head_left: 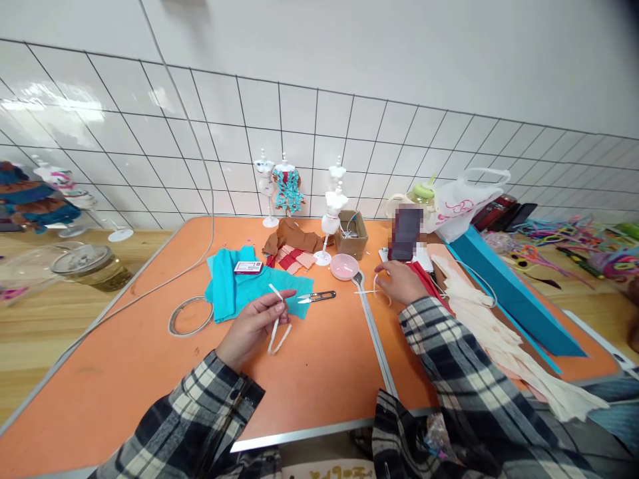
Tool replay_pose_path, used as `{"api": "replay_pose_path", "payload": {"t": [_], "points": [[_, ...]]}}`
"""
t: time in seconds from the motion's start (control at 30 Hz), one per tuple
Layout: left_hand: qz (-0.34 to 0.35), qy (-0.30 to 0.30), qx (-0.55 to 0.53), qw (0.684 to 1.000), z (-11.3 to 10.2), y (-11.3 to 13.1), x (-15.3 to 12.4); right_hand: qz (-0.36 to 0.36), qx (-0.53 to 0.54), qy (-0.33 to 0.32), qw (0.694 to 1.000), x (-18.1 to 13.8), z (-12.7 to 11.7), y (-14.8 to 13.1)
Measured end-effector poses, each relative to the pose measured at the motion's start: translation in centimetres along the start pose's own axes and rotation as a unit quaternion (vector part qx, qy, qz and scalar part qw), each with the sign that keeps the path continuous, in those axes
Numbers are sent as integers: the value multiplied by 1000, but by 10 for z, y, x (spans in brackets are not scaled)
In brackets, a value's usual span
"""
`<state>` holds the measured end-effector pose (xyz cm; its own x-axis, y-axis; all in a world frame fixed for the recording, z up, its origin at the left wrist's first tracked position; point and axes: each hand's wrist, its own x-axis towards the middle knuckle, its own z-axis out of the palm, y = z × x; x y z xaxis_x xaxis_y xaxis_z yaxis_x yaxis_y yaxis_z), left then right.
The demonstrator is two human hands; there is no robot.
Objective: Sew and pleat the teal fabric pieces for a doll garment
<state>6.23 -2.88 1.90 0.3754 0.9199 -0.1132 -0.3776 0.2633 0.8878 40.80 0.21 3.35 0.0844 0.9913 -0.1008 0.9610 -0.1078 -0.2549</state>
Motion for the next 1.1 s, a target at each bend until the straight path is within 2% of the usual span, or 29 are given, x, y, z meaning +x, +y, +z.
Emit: {"api": "replay_pose_path", "payload": {"t": [0.07, 0.23, 0.3, 0.37, 0.43, 0.5, 0.57, 0.6, 0.63, 0.7, 0.77, 0.8, 0.9, 1.0, 1.1], "points": [[-4, -10, 69, 998, 4, -5, 0, -33, 37, 113, 992, -14, -7, -5], [2, -59, 161, 985, 12, -12, -2, 8, 126, 233, 964, -17, -19, -11], [6, -67, 165, 984, 13, -12, -2, 25, 164, 254, 953, -8, -26, -1], [9, -69, 156, 985, 14, -12, -3, 37, 154, 211, 965, 0, -35, 10], [10, -67, 152, 986, 16, -12, -3, 60, 92, 174, 979, -1, -41, 13], [11, -68, 165, 984, 19, -15, -4, 59, 42, 232, 970, -12, -40, 3], [24, -68, 180, 981, 22, -19, -4, -16, 74, 299, 951, -31, -27, -22], [35, -65, 184, 980, 24, -21, -4, -54, 125, 296, 945, -42, -16, -38], [47, -61, 186, 979, 25, -23, -5, -72, 186, 260, 945, -53, -3, -55], [64, -51, 193, 978, 28, -27, -6, -113, 298, 96, 943, -70, 28, -85], [73, -45, 208, 974, 31, -29, -8, -130, 413, -18, 901, -79, 54, -108], [76, -44, 215, 973, 32, -29, -10, -123, 470, -45, 873, -80, 64, -116], [83, -39, 232, 968, 38, -27, -13, -108, 577, -58, 807, -77, 76, -128], [91, -32, 250, 964, 41, -27, -16, -86, 621, -28, 778, -76, 76, -136], [106, -42, 274, 955, 40, -29, -17, -81, 667, -36, 740, -78, 72, -138]]}}
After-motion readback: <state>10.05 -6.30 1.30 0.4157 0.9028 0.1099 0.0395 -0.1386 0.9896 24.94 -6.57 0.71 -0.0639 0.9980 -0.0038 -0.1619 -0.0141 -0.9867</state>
